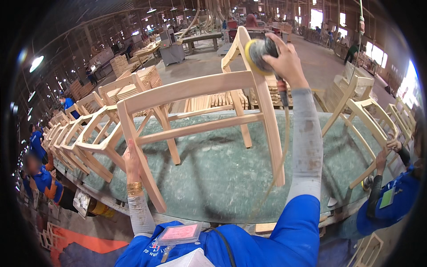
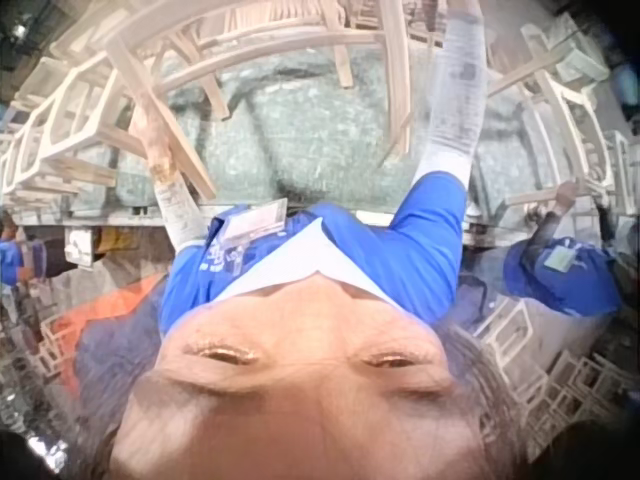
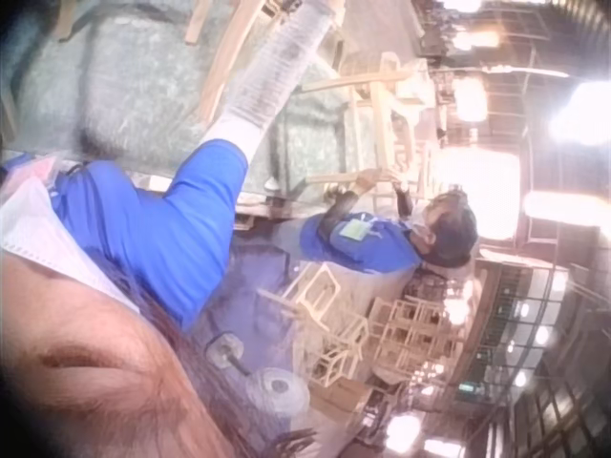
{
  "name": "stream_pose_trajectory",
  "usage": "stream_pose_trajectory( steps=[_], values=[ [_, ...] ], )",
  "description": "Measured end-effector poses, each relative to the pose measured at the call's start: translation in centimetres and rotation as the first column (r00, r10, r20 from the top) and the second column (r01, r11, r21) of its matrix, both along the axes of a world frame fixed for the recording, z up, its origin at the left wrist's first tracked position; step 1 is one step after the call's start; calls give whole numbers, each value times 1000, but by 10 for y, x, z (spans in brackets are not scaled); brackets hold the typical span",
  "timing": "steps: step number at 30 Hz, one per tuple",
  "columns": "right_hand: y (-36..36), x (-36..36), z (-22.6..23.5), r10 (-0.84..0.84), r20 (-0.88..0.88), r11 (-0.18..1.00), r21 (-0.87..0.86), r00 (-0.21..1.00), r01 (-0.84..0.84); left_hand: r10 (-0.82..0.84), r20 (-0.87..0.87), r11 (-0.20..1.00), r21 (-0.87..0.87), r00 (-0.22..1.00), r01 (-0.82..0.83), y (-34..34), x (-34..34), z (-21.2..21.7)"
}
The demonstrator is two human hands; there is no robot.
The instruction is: The person sands wooden chair frames with a handheld orbital sander, then applies a filler paste to joints using a small spatula. They rotate the frames to access different sides and continue sanding and filling in a workshop setting.
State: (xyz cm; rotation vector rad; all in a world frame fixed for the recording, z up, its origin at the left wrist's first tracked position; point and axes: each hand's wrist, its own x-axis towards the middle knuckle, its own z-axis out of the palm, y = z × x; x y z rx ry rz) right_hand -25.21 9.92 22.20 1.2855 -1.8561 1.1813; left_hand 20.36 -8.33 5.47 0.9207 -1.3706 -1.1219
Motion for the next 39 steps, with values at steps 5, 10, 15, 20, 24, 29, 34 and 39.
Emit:
stream_pose_trajectory(
  steps=[5, 10, 15, 20, 24, 29, 34, 39],
  values=[
    [-4, 15, 6, -22, -19, 999, -25, 1000, 21, 20, -1, 1000, -15, 1000, -20, -1, 1, -3],
    [11, 38, -4, -37, 95, 995, 92, 995, 28, 13, 45, 1000, -25, 999, -12, 5, 6, -1],
    [2, 33, 4, -50, -75, 998, -32, 996, 47, -21, -4, 999, -38, 1000, 20, 5, 0, -3],
    [-6, 44, -2, -39, -8, 999, -3, 999, 39, -13, 26, 1000, 8, 1000, 13, 1, 17, -12],
    [-14, 19, 42, -75, -1, 997, -31, 997, 75, -50, -13, 999, 0, 999, 50, 2, 5, -12],
    [10, 10, 12, 40, 8, 999, 27, 999, -41, -39, 28, 999, -17, 999, 40, 7, 3, -7],
    [88, 40, -69, 78, 186, 988, 120, 979, -101, -7, 85, 1000, 3, 996, 7, -6, 16, -9],
    [156, 69, -122, -284, 239, 958, 106, 929, 266, 4, 96, 999, 37, 995, -7, -15, 7, -3]
  ],
)
